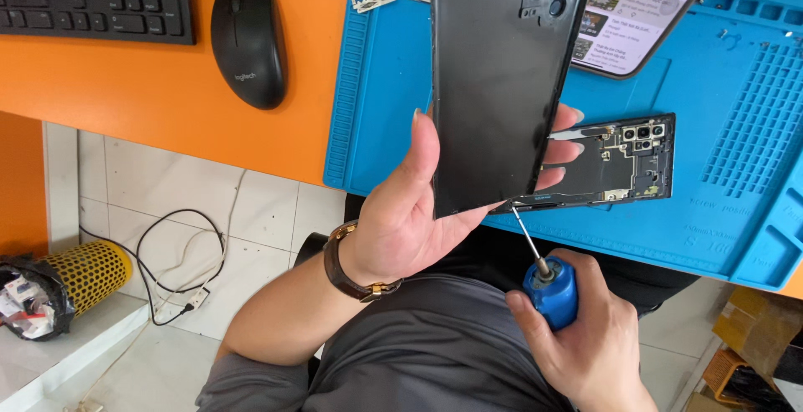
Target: The person uses a screwdriver to remove screws from the back cover of a smartphone. They then detach the back cover, place it on the table, and continue to unscrew components from the phone's internal frame.
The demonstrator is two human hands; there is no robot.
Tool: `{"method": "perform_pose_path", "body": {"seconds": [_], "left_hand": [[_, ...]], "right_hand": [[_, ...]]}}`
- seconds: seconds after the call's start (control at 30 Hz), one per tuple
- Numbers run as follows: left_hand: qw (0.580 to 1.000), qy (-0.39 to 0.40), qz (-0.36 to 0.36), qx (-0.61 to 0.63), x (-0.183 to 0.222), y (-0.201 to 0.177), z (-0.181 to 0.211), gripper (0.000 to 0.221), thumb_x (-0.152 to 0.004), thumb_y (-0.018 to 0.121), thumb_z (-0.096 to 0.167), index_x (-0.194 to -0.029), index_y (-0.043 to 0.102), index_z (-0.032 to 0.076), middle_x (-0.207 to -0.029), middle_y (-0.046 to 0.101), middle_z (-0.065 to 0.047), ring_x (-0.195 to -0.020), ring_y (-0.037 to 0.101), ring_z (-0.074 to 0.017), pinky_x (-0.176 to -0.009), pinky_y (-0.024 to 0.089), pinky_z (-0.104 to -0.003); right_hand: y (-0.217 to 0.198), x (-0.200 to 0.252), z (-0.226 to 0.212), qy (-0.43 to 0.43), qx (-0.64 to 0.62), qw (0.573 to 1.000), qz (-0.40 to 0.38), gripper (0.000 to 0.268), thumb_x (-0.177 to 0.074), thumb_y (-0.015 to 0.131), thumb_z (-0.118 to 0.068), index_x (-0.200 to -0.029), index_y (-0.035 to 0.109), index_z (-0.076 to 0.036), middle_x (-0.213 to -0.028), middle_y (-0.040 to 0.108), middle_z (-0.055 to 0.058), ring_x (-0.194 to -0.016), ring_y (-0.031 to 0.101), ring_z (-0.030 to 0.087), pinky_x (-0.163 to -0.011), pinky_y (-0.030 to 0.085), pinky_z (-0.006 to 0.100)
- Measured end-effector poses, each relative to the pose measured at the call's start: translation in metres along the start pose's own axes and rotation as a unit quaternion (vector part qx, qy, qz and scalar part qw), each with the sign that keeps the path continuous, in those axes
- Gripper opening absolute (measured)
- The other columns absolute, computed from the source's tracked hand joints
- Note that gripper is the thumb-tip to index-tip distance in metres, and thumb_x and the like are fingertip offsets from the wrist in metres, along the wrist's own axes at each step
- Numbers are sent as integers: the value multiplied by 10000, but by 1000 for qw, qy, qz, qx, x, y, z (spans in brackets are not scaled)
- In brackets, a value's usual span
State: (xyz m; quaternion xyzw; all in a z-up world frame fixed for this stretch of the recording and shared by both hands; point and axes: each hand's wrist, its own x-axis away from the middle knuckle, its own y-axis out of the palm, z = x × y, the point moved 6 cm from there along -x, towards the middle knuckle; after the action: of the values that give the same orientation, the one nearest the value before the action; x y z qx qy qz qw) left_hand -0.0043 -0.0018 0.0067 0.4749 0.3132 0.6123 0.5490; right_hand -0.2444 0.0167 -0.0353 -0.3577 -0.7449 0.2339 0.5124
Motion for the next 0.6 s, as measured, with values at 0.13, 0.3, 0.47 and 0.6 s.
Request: {"method": "perform_pose_path", "body": {"seconds": [0.13, 0.3, 0.47, 0.6], "left_hand": [[1000, 9, -25, -15, 5, 5, -2, 873, -1082, 354, 573, -1706, 342, -37, -1719, 452, -271, -1613, 491, -441, -1466, 398, -594], [1000, 11, -22, 2, 8, 11, -2, 945, -1035, 336, 598, -1710, 279, -61, -1732, 398, -283, -1609, 456, -430, -1496, 325, -589], [999, 34, -21, 24, 9, 14, -2, 966, -1032, 307, 626, -1701, 296, -70, -1717, 412, -314, -1583, 482, -464, -1485, 342, -650], [992, 7, 35, 118, 6, 15, -5, 1029, -951, 247, 614, -1702, 234, -89, -1686, 361, -381, -1535, 429, -541, -1448, 289, -679]], "right_hand": [[0, -1, 2, 38, -1, 999, 0, 693, -748, 734, -656, -1311, 634, -263, -884, 826, 30, -909, 764, 437, -777, 570, 509], [-1, 1, 3, 22, -4, 999, 31, 729, -750, 718, -676, -1331, 625, -244, -891, 818, 80, -874, 755, 471, -738, 572, 543], [0, 3, 7, 11, -2, 999, 48, 734, -738, 736, -675, -1312, 635, -229, -899, 812, 76, -885, 758, 459, -741, 580, 532], [0, 6, 6, -13, -4, 998, 60, 731, -745, 721, -679, -1297, 634, -209, -845, 794, 55, -827, 759, 437, -706, 580, 512]]}}
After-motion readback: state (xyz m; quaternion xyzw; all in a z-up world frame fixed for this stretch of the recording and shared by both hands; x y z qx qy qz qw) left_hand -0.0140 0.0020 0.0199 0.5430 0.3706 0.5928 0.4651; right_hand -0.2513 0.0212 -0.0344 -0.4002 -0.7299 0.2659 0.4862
